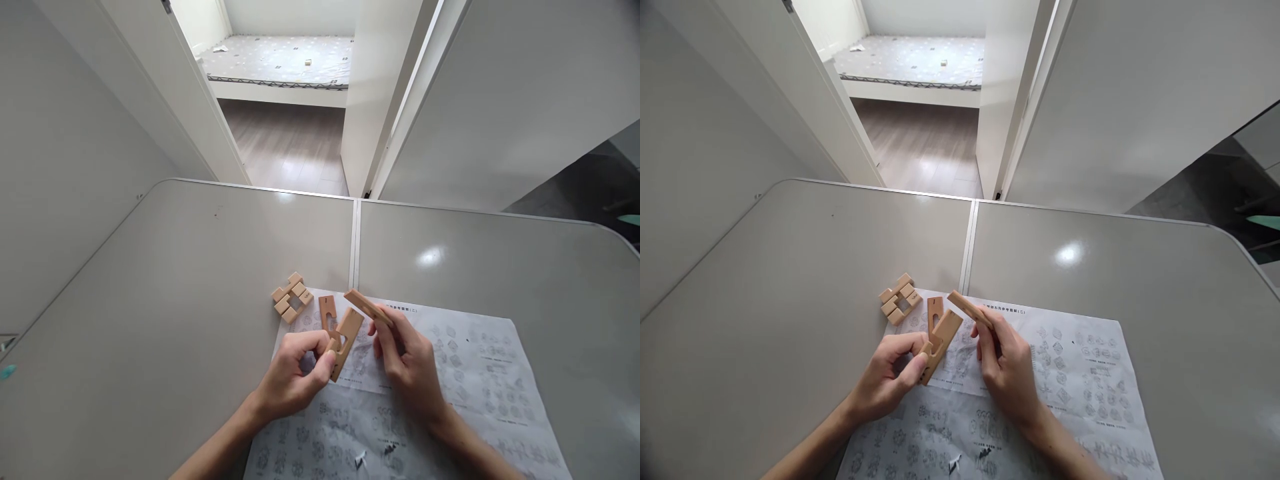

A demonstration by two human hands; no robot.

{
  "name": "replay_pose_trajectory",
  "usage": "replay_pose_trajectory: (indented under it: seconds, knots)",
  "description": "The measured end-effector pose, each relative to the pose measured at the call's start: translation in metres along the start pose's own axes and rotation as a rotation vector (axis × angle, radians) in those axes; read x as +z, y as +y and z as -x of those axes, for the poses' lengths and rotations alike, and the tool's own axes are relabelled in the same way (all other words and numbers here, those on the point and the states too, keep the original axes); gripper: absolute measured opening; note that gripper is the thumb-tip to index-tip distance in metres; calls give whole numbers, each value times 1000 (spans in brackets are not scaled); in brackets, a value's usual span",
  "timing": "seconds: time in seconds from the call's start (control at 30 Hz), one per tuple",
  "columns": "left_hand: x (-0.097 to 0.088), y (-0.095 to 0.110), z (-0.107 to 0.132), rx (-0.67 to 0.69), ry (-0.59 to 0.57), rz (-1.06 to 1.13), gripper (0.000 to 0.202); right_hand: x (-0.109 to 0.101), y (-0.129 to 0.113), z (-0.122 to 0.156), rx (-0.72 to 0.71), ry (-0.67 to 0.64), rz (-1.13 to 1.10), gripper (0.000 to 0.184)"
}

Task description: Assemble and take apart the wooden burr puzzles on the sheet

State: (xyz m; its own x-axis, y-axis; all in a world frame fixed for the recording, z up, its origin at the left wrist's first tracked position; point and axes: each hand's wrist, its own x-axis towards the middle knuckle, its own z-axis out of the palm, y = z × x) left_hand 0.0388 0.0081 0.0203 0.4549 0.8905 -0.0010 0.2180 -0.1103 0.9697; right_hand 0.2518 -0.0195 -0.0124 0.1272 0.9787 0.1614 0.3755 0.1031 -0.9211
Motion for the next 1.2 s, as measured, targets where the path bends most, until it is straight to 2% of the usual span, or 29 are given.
replay_pose_trajectory:
  seconds: [0.2, 0.37, 0.67, 1.0, 1.2]
  knots:
    - [-1, -6, -2, 37, 207, -228, 34, 1, 0, 1, 1, -64, 42, 27]
    - [4, -11, -2, 164, 304, -499, 34, 1, -1, 0, -30, -81, 121, 33]
    - [9, -15, 0, 258, 307, -791, 35, 5, 1, 2, -162, -49, 257, 32]
    - [11, -17, 0, 264, 298, -879, 39, 5, 6, 4, -182, -97, 295, 36]
    - [8, -18, 2, 202, 322, -995, 43, 5, 2, 4, -157, -130, 334, 36]
